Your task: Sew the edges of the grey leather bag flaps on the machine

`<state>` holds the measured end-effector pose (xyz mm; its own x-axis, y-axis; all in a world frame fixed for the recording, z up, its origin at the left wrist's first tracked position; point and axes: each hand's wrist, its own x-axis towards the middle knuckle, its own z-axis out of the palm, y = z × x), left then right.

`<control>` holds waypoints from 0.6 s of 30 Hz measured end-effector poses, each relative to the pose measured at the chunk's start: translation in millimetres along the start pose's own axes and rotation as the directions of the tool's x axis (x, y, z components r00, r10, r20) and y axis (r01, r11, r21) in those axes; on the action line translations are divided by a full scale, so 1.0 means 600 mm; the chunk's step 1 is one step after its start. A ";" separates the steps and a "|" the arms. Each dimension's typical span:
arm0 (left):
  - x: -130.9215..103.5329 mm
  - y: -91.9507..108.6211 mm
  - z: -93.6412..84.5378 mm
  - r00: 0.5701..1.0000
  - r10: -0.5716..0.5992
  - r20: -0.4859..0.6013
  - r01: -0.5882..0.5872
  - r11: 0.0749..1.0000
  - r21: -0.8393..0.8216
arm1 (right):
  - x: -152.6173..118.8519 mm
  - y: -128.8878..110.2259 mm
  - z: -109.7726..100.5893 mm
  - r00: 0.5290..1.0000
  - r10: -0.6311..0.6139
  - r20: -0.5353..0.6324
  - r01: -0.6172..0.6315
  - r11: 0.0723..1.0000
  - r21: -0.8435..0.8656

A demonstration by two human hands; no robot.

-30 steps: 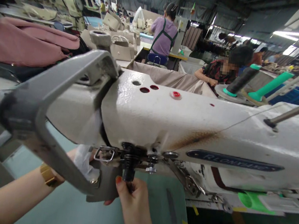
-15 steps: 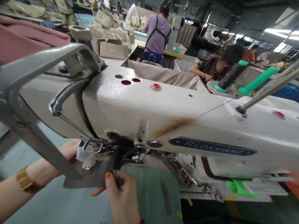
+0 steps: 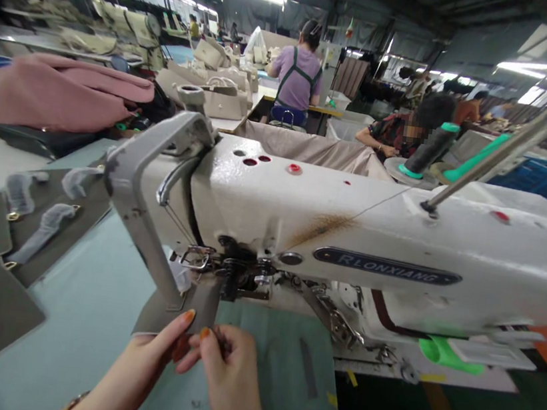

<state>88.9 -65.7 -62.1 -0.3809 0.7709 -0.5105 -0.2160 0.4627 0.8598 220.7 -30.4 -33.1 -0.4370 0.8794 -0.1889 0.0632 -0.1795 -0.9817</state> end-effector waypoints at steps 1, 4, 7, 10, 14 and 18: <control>0.000 0.004 -0.004 1.000 0.013 0.010 -0.013 0.998 0.063 | -0.001 0.002 -0.003 1.000 0.010 0.013 -0.010 1.000 -0.004; -0.004 0.012 -0.013 0.997 -0.037 0.062 0.025 0.983 0.183 | -0.002 0.007 -0.013 0.998 0.056 0.030 -0.056 0.998 0.015; -0.007 0.018 -0.016 0.995 -0.081 0.059 0.064 0.967 0.246 | 0.002 0.007 -0.017 0.997 0.079 0.003 -0.079 0.997 0.000; -0.007 0.021 -0.020 0.998 -0.005 0.069 -0.009 0.979 0.201 | 0.008 0.006 -0.013 0.999 0.045 -0.028 -0.047 0.997 -0.068; -0.001 0.021 -0.023 0.996 -0.007 0.092 -0.013 0.976 0.216 | 0.013 0.007 -0.002 0.998 -0.013 -0.058 0.008 0.995 -0.098; -0.001 0.022 -0.020 0.992 -0.017 0.127 -0.006 0.984 0.178 | 0.011 0.007 0.000 0.996 -0.013 -0.086 0.003 0.992 -0.123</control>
<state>75.3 -65.1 -50.4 -0.2598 0.8123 -0.5222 -0.0501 0.5287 0.8473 218.0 -25.1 -38.4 -0.3592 0.9163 -0.1772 0.1717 -0.1217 -0.9776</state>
